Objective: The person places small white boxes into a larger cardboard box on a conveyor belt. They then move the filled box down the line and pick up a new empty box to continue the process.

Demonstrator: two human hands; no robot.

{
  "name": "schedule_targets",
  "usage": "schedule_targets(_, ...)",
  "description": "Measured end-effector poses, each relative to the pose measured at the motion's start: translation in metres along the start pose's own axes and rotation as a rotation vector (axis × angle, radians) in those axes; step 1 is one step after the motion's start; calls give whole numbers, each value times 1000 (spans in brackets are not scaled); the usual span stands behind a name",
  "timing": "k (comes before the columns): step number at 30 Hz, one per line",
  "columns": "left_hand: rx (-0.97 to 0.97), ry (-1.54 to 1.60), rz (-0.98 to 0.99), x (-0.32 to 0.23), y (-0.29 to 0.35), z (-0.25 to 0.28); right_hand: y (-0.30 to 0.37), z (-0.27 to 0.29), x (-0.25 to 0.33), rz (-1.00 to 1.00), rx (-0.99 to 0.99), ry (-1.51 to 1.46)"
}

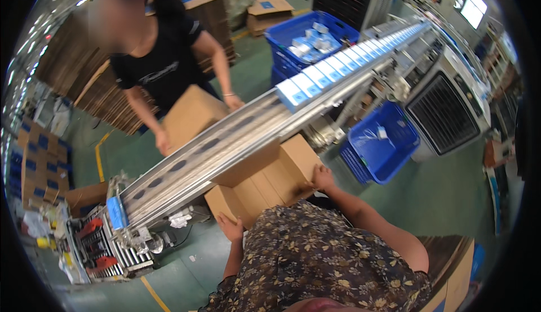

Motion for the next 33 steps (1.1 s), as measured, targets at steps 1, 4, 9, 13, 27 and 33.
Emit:
schedule_targets(1, -2, -9, -12, 0, 0, -1, 5, 16, 7, -64, 25, -19)
schedule_targets(4, -21, -11, -40, -5, 0, -1, 5, 44, 4, -50, -75, -91)
schedule_targets(9, -8, -57, -64, 5, -18, -3, -59, 137, -31, 134, -508, -198)
schedule_targets(13, 238, -277, 11, -45, -36, 25, -107, 277, -16, 363, -915, -173)
schedule_targets(27, -65, -222, -883, -514, -31, -10, -230, 338, -9, 291, -651, 388)
schedule_targets(33, -27, -238, -788, -511, -68, -34, -228, 329, 6, 278, -636, 363)
Point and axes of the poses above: each hand's wrist, its own y-axis away from the middle knuckle, its own z-axis out of the back of the hand, x = y × z, the point moved 8 cm from there along -y, towards the middle knuckle, and after that the axes turned 7 degrees about z, right-handed, at the moved point
